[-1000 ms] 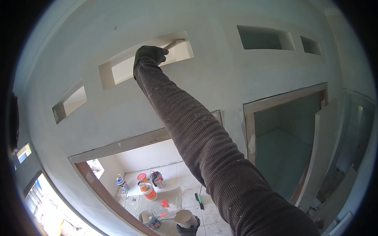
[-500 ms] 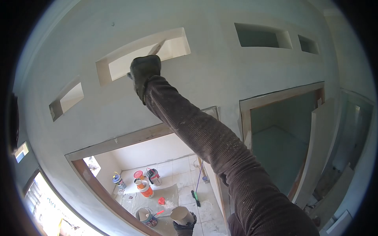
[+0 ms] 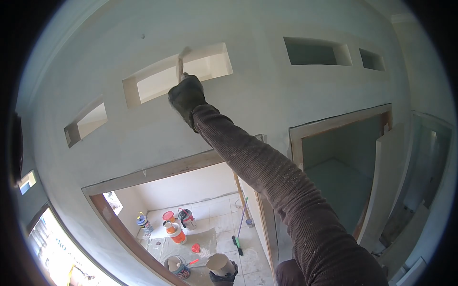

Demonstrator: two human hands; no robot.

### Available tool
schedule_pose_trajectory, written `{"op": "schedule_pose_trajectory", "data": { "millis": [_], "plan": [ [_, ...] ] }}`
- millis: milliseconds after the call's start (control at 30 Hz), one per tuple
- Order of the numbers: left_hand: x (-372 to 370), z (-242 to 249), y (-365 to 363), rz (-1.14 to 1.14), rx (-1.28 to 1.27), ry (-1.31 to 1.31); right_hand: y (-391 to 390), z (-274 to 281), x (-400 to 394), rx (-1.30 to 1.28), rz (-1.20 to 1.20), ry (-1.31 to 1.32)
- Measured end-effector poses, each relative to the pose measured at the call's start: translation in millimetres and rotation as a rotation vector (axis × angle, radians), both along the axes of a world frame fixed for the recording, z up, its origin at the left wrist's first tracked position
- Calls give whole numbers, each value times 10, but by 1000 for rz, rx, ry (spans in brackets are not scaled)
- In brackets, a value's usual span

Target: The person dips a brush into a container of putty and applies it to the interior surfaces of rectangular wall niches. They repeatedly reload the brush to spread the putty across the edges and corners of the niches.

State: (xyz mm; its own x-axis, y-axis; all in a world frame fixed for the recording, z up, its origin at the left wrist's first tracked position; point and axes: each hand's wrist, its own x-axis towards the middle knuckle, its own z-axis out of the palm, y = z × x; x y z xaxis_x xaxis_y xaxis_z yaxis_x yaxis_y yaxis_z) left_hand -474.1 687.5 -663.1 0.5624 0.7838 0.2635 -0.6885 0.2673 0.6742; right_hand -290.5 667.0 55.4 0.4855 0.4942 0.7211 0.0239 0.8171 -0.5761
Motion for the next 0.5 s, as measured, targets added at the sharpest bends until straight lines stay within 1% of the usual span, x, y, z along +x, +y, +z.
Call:
{"op": "schedule_pose_trajectory", "data": {
  "millis": [33, 100, 133, 167, 200, 233, 267, 300, 333, 400, 467, 500],
  "plan": [
    [-17, 23, 5, -108, -193, -117, -79, -101, -42, 0, 1, 1],
    [-119, 218, -70, -325, -595, -354, -360, -290, -89, 52, -165, -360],
    [-191, 481, -176, -454, -821, -490, -413, -300, -43, 49, -159, -364],
    [-272, 753, -299, -605, -1069, -642, -459, -283, 12, 104, -131, -229],
    [-325, 971, -406, -698, -1266, -753, -497, -252, 66, 158, -104, -94],
    [-251, 769, -306, -698, -1265, -761, -539, -215, 125, 189, -190, -103],
    [-121, 361, -100, -468, -913, -587, -565, -160, 182, 220, -279, -110],
    [-41, 140, 14, -241, -560, -407, -524, -92, 270, 130, -318, -90],
    [-6, 46, 43, -164, -448, -323, -293, -9, 372, 129, -318, -93],
    [43, 41, 46, -142, -350, -254, 270, 129, 460, 82, -792, -244],
    [68, 27, 35, -122, -261, -194, -66, 3, -83, -124, -909, -494],
    [81, 26, 37, -109, -218, -165, -118, -72, -201, -156, -871, -607]
  ]
}}
